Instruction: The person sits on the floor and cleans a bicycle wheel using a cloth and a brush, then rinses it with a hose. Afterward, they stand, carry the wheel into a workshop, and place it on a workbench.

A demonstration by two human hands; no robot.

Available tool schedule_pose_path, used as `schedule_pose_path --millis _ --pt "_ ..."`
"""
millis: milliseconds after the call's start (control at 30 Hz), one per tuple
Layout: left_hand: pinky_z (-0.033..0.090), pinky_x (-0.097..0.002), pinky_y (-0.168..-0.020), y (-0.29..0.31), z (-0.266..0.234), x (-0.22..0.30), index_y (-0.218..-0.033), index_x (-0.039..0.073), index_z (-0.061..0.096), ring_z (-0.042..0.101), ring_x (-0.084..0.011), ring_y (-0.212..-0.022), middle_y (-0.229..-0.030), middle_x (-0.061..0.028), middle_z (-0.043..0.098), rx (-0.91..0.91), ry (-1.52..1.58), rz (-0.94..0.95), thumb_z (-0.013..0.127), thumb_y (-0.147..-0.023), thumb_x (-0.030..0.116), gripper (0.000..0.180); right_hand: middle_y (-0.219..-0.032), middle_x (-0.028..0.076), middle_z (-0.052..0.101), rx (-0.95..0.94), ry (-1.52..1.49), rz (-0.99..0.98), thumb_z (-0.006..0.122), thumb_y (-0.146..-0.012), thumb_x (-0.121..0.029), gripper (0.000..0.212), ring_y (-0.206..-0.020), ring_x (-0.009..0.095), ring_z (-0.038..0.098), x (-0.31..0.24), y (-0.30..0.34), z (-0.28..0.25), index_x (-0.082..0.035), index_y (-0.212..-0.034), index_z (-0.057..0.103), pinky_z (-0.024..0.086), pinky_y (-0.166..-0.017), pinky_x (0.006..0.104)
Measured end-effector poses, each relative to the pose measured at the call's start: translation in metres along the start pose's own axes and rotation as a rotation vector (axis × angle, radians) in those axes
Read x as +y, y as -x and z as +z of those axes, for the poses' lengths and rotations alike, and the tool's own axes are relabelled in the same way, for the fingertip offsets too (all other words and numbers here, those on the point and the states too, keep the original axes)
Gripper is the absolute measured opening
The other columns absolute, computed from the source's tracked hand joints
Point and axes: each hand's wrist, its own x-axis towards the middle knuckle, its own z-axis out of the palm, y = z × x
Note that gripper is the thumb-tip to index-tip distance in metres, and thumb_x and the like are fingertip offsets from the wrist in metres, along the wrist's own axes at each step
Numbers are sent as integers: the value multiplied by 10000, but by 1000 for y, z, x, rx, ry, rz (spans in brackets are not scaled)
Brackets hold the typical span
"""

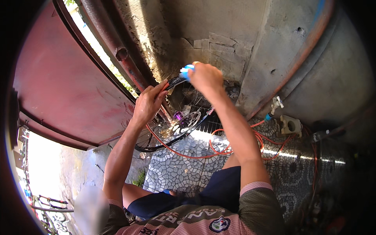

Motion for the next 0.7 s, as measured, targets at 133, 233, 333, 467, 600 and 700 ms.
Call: schedule_pose_path --millis 133,233,333,467,600,700 --pt "558 -481 -755 -5 -2 -9 -1468 264 680 699 -341 -837 -867 -131 635 15 75 10 686 -1048 369 433 -1075 196 791 -48 -21 66 601 -1003 -472 421 -1047 395 758 22 -21 13 -107 -1124 772 586 -932 515" --pt "536 -450 -751 -8 -4 -6 -1473 200 678 665 -315 -801 -857 -135 631 -29 95 45 691 -1052 303 434 -1125 186 790 -191 -66 287 616 -983 -490 451 -1083 359 762 105 -46 19 -103 -1135 789 583 -958 468" --pt "552 -467 -744 -13 -1 -4 -1471 226 677 683 -333 -802 -870 -135 641 -31 44 37 685 -1052 345 436 -1134 191 787 -125 94 230 648 -981 -470 405 -1092 362 755 85 -49 11 -119 -1129 785 583 -955 477" --pt "572 -493 -732 -18 7 1 -1473 268 670 702 -357 -808 -903 -132 662 -19 -22 20 676 -1051 388 438 -1107 165 786 -24 76 -38 664 -974 -453 354 -1079 369 742 13 -26 4 -132 -1083 764 574 -961 500" --pt "581 -498 -727 -17 13 -5 -1471 267 670 708 -363 -810 -913 -131 667 11 30 76 677 -1050 387 438 -1139 177 796 -120 90 213 706 -942 -410 374 -1091 348 765 77 -52 5 -86 -1110 785 594 -933 470" --pt "574 -500 -735 -20 11 7 -1468 249 674 709 -366 -827 -908 -143 669 -5 -7 47 676 -1051 383 438 -1114 172 796 -74 177 162 693 -967 -420 376 -1055 348 764 46 -41 -7 -83 -1106 788 598 -901 465"
